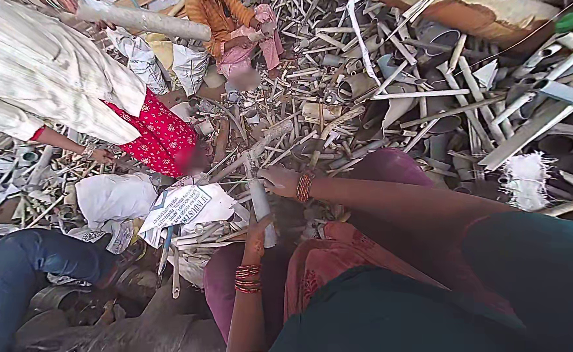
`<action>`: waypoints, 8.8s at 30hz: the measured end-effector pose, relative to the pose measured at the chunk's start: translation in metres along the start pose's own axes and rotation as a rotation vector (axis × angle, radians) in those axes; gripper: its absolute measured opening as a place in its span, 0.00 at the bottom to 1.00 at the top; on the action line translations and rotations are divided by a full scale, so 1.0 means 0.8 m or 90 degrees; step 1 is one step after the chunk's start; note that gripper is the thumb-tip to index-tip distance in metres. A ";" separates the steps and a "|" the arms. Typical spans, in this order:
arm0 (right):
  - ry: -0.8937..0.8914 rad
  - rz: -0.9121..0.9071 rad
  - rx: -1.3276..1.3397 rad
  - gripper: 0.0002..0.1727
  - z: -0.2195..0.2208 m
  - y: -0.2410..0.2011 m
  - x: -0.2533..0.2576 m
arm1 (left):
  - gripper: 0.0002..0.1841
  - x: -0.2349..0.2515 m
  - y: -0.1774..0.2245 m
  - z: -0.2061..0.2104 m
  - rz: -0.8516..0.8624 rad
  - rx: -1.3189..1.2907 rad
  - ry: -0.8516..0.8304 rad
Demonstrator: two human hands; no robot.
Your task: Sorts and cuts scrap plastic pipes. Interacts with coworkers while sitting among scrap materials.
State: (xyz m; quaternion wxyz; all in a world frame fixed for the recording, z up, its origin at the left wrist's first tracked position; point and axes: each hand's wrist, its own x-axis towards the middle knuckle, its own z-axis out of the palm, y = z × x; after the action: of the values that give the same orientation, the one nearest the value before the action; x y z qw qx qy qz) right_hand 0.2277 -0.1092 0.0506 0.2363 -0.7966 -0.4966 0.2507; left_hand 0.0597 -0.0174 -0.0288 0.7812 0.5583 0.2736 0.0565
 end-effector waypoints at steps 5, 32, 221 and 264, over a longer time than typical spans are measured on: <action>-0.009 -0.002 -0.082 0.22 0.008 0.027 0.003 | 0.31 0.010 -0.002 -0.011 -0.017 -0.036 0.031; 0.030 0.168 -0.086 0.24 0.026 0.080 0.059 | 0.34 0.013 -0.015 0.010 -0.106 0.131 0.068; -0.025 0.006 -0.119 0.27 0.045 0.061 0.027 | 0.24 0.003 -0.011 -0.005 -0.107 -0.165 -0.018; 0.070 -0.022 -0.149 0.30 0.021 0.053 0.012 | 0.13 -0.038 -0.022 0.026 -0.060 -0.144 0.024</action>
State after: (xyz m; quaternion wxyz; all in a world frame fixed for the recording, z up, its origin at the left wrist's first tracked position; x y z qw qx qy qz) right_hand 0.2491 -0.1151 0.0102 0.1726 -0.8227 -0.5224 0.1430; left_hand 0.0406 -0.0529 -0.0289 0.8358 0.4519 0.3060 0.0603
